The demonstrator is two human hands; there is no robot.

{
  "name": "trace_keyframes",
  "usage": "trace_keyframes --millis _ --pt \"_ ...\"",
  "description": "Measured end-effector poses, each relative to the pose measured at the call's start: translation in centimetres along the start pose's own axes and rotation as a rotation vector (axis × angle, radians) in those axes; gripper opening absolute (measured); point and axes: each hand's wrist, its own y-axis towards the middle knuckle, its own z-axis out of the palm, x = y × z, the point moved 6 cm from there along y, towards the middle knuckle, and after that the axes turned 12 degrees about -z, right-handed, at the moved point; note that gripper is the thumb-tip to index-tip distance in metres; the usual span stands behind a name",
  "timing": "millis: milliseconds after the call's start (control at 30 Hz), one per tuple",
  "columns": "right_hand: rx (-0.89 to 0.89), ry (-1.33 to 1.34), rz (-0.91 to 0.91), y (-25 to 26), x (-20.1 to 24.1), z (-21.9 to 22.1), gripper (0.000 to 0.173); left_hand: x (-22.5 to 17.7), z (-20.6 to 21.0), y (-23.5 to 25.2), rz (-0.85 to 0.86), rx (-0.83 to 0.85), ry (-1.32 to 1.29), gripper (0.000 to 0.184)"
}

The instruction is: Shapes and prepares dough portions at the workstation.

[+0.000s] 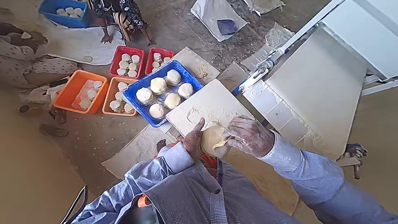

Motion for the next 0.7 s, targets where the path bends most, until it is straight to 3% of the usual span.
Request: trace_keyframes --millis 133,267,500,700 --pt "0.051 0.02 0.051 1.0 -0.5 1.5 0.017 0.4 0.4 0.0 0.019 0.067 0.103 0.078" --pt "0.165 0.017 0.151 1.0 -0.9 2.1 0.024 0.7 0.8 -0.5 -0.02 -0.036 0.093 0.07" --pt "0.105 -0.088 0.022 1.7 -2.0 3.1 0.029 0.7 -0.1 -0.3 -0.054 -0.026 0.114 0.077" --pt "0.284 0.071 0.007 2.1 -1.7 3.4 0.024 1.2 -0.1 -0.7 -0.073 0.028 0.144 0.08"
